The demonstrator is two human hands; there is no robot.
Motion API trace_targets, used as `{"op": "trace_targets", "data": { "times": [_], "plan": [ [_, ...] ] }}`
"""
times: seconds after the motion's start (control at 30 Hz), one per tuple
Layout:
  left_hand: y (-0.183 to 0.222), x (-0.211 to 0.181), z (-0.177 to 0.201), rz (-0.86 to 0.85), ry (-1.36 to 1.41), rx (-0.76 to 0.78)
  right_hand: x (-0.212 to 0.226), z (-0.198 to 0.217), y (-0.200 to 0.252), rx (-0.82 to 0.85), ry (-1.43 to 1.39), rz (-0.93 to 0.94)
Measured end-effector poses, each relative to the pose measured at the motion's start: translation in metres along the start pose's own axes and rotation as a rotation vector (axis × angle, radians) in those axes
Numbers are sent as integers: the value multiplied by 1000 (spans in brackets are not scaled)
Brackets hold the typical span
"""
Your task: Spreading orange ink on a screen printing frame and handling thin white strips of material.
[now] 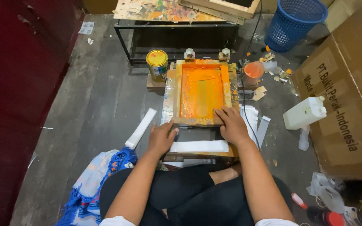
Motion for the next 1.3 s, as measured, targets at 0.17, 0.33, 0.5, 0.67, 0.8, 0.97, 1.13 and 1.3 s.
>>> {"op": "trace_targets", "data": {
  "times": [0.17,0.33,0.5,0.67,0.8,0.97,1.13,1.3],
  "plan": [
    [-2,0,-3,5,7,-68,-3,-5,-4,-1,-2,-18],
    [4,-7,5,17,25,-81,-1,-19,-7,-74,68,-45],
    [2,-2,-1,14,31,-121,-10,-34,-9,-228,112,14],
    [2,2,-8,-5,55,-147,-8,-34,-3,-369,117,127],
    [3,0,-6,12,110,-192,-7,-33,-4,-488,109,244],
    [0,5,-11,27,212,-267,0,-21,0,-574,81,296],
    [-2,5,-21,-28,113,-310,9,-11,3,-686,30,313],
    [6,-30,-18,-271,-83,-303,10,-5,-2,-856,0,297]
  ]
}}
Point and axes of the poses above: each hand's wrist, its own y-axis away from the middle knuckle, its own z-axis out of the back of the hand, x = y × z, the point moved 2 cm from there along -y, towards the middle knuckle, and after that the axes turned 11 degrees about -y, right-handed, at the moved point
